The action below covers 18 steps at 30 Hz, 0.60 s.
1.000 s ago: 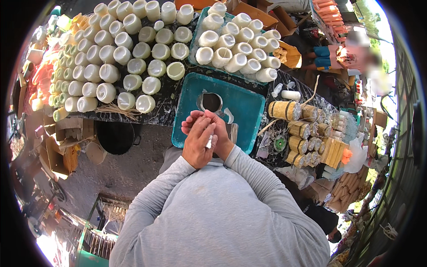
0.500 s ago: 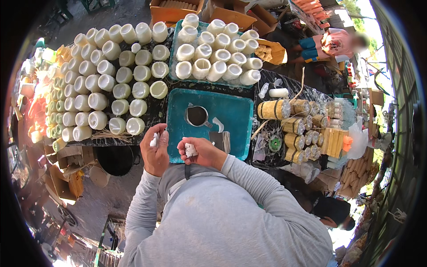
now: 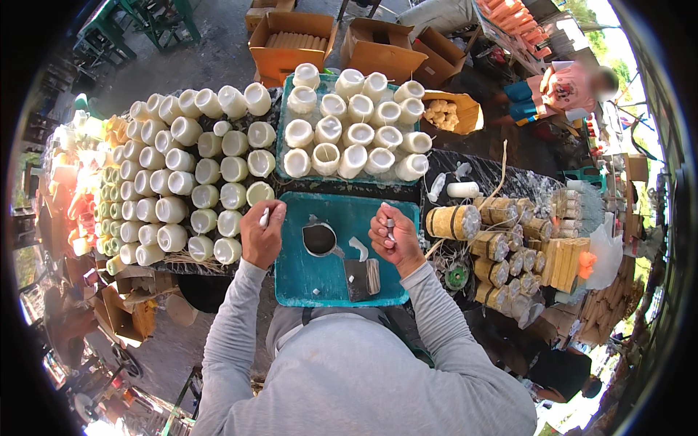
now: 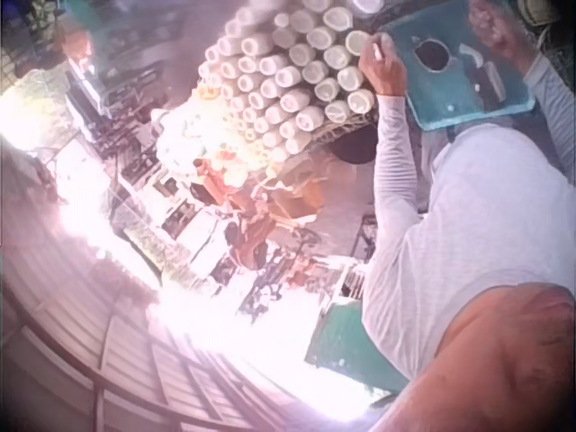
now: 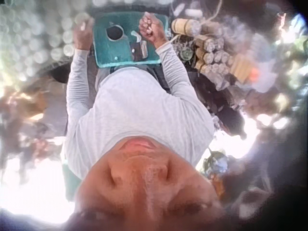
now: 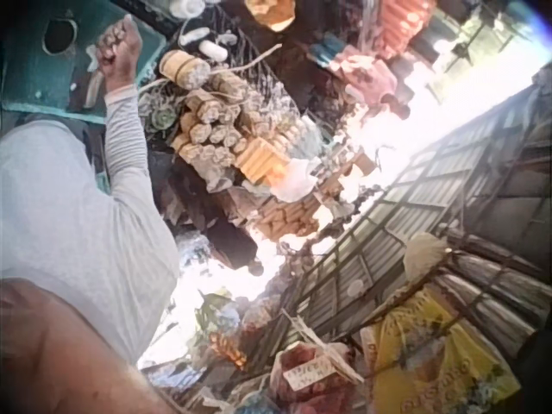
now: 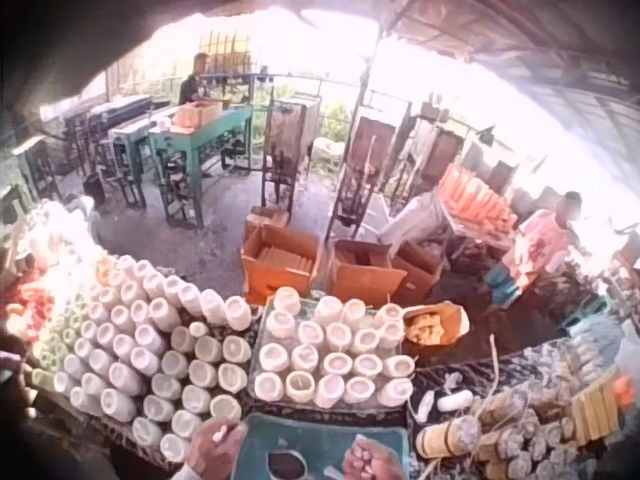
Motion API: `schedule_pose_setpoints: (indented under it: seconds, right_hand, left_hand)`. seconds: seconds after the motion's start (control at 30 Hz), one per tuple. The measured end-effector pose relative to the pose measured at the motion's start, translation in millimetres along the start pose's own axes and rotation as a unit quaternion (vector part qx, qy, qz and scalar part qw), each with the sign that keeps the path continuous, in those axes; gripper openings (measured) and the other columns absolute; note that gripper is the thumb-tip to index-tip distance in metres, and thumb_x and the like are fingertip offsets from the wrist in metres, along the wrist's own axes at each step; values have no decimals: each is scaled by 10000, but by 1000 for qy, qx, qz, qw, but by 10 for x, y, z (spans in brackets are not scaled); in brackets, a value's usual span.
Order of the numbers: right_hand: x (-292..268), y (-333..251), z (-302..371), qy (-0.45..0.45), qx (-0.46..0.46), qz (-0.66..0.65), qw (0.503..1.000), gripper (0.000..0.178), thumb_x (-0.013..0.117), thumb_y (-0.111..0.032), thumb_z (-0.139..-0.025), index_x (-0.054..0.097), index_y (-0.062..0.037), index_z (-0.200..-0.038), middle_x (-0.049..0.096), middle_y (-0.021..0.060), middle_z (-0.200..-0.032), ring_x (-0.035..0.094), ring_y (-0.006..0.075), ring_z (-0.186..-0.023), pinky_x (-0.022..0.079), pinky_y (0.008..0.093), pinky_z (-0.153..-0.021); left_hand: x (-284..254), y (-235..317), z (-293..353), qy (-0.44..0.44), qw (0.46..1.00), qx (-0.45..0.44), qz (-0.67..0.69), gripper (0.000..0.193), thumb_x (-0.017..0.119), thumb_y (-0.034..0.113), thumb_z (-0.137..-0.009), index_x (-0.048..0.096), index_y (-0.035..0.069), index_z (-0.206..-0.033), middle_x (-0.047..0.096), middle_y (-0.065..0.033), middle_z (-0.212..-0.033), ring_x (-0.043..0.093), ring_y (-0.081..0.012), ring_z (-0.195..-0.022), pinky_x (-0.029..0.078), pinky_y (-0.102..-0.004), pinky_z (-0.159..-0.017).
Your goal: The person scrapes wax shavings on a tray, then inserts wicks into cylindrical wax molds and pours liquid wax into them using a metal cup. The person repeats this process for multiple molds arranged on the table.
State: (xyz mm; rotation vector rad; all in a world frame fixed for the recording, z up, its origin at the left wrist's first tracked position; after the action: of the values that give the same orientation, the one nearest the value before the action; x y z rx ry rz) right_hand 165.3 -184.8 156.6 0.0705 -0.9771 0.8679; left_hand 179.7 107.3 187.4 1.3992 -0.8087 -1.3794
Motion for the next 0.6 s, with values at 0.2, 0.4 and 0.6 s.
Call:
schedule_pose_setpoints:
  seconds: [0.2,0.4,0.6]
  right_hand:
    - [-231,-252,-494,-11,37,21,999,327,534,-352,-1097,586,-89,-911,563,36,-792,524,138,-645,418,271,-521]
    - [-476,-255,-735,17,49,11,999,331,487,-310,-1100,660,-31,-1134,701,117,-1034,663,238,-875,553,383,-742]
    - [-419,-367,-852,24,49,110,992,180,598,-158,-1054,608,-39,-1188,662,76,-978,658,193,-840,548,349,-694]
  left_hand:
    - [527,147,-940,6,982,138,-130,140,681,117,-946,738,13,-1020,727,-192,-950,697,-386,-896,539,-441,-816]
    - [796,160,-1409,15,976,159,-150,141,682,113,-946,738,7,-1020,726,-198,-952,696,-402,-882,543,-456,-803]
    - [1079,72,-1601,-90,961,155,-213,239,742,180,-911,738,13,-1082,724,-212,-1051,699,-399,-937,547,-463,-849]
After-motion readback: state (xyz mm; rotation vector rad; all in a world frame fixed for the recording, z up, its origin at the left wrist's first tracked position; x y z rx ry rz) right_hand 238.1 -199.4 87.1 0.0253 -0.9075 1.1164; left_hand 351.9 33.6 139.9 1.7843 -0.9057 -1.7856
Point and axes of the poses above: each hand's wrist, its own z-axis away from the middle knuckle, its own x-axis out of the palm, y = z × x, the point moved 7 cm from there along -z, towards the middle knuckle
